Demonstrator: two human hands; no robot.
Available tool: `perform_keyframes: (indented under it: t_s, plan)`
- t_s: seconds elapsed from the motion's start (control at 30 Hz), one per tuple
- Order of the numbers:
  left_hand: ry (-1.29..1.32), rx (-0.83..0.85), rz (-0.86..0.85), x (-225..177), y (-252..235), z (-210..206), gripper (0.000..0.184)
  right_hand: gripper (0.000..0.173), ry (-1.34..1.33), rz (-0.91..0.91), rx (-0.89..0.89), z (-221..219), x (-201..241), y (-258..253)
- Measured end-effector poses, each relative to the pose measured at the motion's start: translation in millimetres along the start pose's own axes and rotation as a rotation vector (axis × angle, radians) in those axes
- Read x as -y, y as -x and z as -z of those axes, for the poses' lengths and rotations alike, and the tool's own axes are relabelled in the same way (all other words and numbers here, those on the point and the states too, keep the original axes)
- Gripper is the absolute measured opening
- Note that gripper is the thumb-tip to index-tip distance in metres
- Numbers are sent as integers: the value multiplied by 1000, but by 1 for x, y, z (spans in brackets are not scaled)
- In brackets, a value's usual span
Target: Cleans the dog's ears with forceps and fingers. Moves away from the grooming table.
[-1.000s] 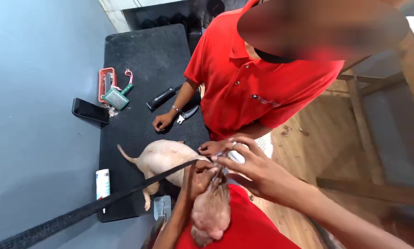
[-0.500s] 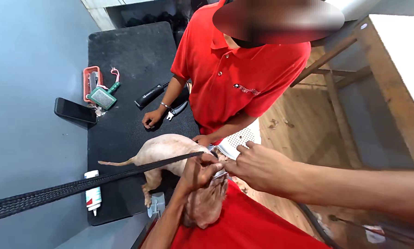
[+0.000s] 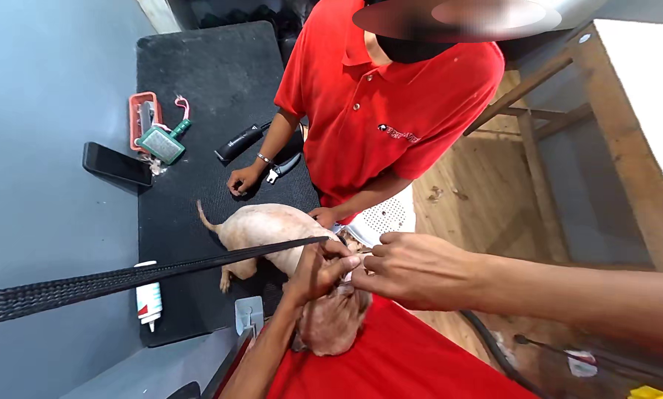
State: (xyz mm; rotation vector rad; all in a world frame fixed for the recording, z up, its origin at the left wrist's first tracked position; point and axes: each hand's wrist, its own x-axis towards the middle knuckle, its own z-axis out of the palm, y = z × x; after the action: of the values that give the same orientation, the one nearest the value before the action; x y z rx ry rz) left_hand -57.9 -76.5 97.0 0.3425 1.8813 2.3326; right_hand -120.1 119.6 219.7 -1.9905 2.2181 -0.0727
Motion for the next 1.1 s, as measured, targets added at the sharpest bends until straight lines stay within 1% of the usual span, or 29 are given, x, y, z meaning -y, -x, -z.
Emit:
perform_keyframes:
  t_s: [0.07, 0.1, 0.2, 0.27, 0.37, 0.47, 0.53, 0.6, 0.67, 0.73, 0.8, 0.87, 0.93, 1.0, 1.03, 1.07, 1.1]
  plan:
    - [-5, 0, 6, 0, -1, 0, 11, 12, 75, 20, 59, 4, 1, -5]
    - [-9, -4, 11, -1, -1, -1, 11, 10, 126, 9, 99, 7, 6, -8]
    - [-39, -35, 33, -2, 0, -4, 7, 8, 247, -73, 207, 11, 23, -19]
    - [-59, -49, 31, -3, 0, -5, 7, 11, 275, -121, 227, 7, 30, -22]
    - [-79, -59, 29, -3, 1, -4, 8, 11, 141, -156, 195, 2, 22, -17]
    - [-50, -74, 64, -4, 1, -5, 6, 9, 99, -72, 164, 8, 14, -16]
    - [-70, -89, 67, -5, 1, -7, 7, 13, 70, -4, 144, 11, 13, -15]
    - [-150, -96, 57, -7, 0, -9, 10, 12, 99, 25, 81, 10, 16, -15]
    - [-223, -99, 77, -10, -1, -11, 11, 15, 192, 22, 66, 10, 20, -18]
    - [-256, -110, 116, -13, 0, -12, 13, 18, 272, 18, 94, 10, 21, -21]
    - [-285, -118, 138, -15, -1, -12, 15, 15, 290, 9, 137, 8, 18, -22]
    - [-291, -114, 135, -15, 0, -12, 16, 10, 199, -29, 187, 4, 18, -21]
    - [-267, -111, 116, -15, 1, -11, 16, 7, -34, -82, 228, 4, 12, -21]
    - [-258, -105, 115, -15, 2, -12, 15, 11, -200, -80, 178, -1, 2, -16]
    - [-249, -96, 126, -15, 2, -13, 15, 8, -254, -67, 138, -6, -1, -14]
    - [-236, -90, 132, -16, 1, -14, 16, 1, -280, -64, 118, -8, -4, -12]
    - [-215, -88, 136, -16, 1, -15, 17, 5, -254, -62, 93, -9, -5, -11]
